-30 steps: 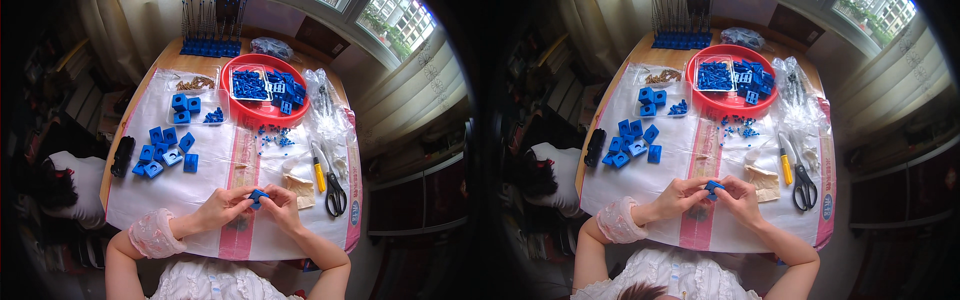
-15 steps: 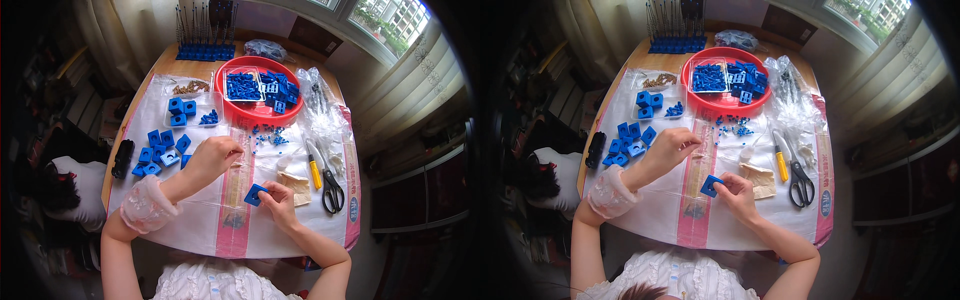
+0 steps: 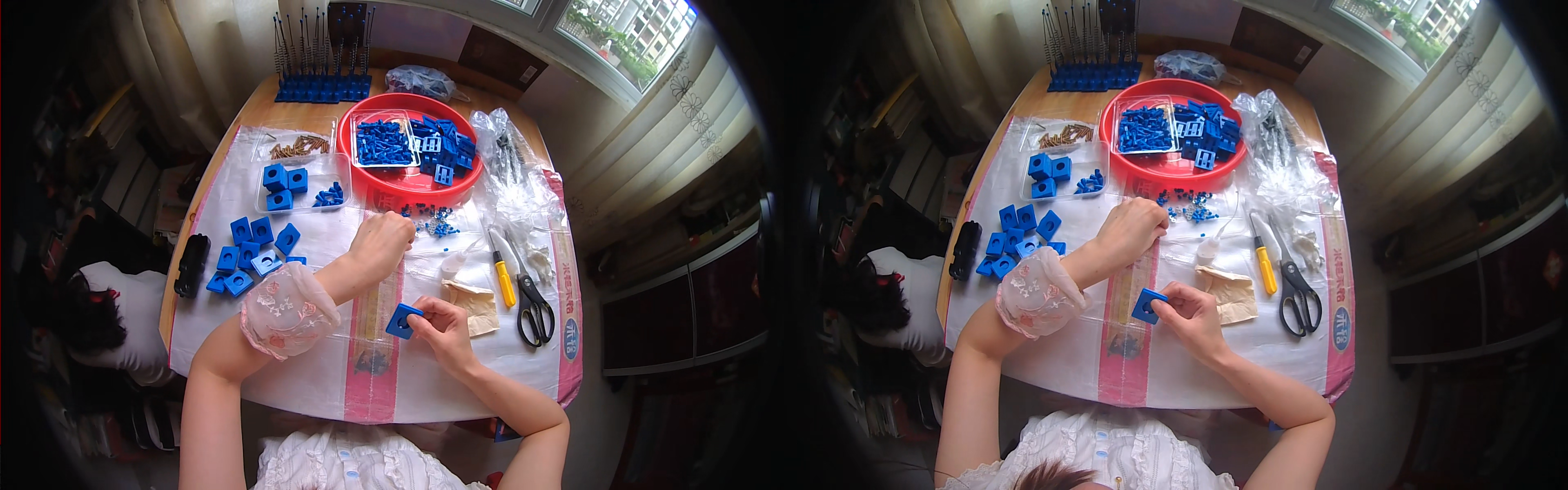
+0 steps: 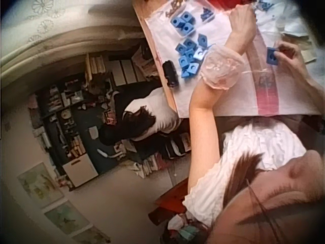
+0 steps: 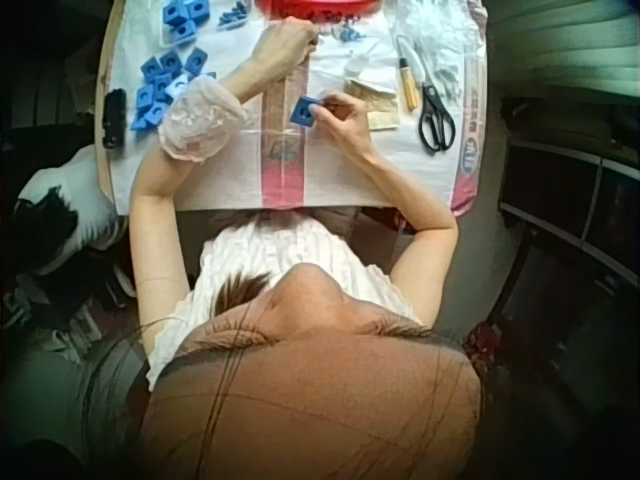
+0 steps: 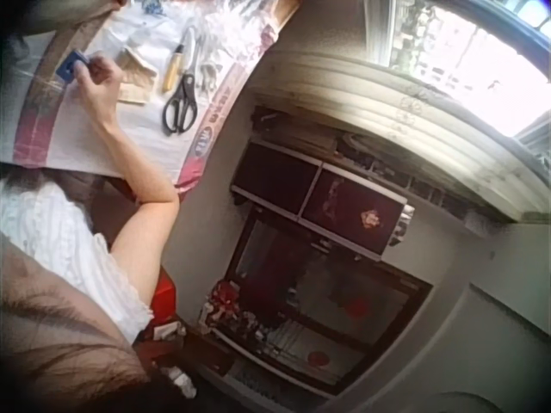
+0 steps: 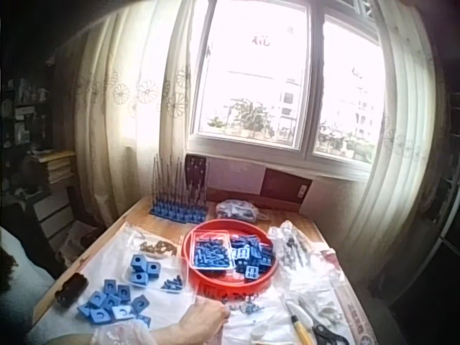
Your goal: Manually assemble small blue plastic components by inserting blue connectors into square blue blocks.
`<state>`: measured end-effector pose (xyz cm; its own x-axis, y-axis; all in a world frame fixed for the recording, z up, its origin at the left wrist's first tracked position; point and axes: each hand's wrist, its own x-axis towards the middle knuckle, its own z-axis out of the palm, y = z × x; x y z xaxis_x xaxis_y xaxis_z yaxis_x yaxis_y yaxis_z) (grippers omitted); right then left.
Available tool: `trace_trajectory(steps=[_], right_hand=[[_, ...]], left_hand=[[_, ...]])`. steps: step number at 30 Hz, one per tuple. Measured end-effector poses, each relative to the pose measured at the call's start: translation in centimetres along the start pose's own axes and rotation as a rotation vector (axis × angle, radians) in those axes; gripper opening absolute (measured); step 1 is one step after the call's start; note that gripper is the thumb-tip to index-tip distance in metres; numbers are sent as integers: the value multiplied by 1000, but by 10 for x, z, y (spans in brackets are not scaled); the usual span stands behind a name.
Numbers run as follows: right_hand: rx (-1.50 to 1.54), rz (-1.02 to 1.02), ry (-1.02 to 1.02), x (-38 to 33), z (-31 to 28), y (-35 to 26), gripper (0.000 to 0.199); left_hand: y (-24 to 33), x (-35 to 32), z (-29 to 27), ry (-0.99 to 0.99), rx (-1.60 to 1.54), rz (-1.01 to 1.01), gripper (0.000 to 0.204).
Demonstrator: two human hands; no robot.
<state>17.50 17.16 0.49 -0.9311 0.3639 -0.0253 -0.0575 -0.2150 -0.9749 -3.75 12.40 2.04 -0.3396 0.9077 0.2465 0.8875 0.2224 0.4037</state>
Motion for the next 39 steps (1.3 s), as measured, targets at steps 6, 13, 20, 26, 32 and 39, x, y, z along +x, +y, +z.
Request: trace_trajectory(steps=[6, 13, 20, 26, 32, 39], right_hand=[[-4, 6, -9, 1, 0, 1, 5], [-8, 7, -11, 1, -1, 2, 4], [-6, -3, -16, 1, 0, 2, 5], [-3, 1, -21, 1, 0, 2, 4], [0, 1, -21, 0, 0, -1, 5], [-17, 5, -22, 0, 1, -1, 5]], left_hand=[[-4, 1, 4, 27, 38, 47, 4], [-5, 2, 4, 67, 15, 96, 2], [-11, 1, 9, 106, -38, 137, 4], [-13, 0, 4, 135, -94, 141, 6], [-17, -42, -46, 80, -97, 89, 7], [-25, -93, -58, -41, -129, -79, 7]])
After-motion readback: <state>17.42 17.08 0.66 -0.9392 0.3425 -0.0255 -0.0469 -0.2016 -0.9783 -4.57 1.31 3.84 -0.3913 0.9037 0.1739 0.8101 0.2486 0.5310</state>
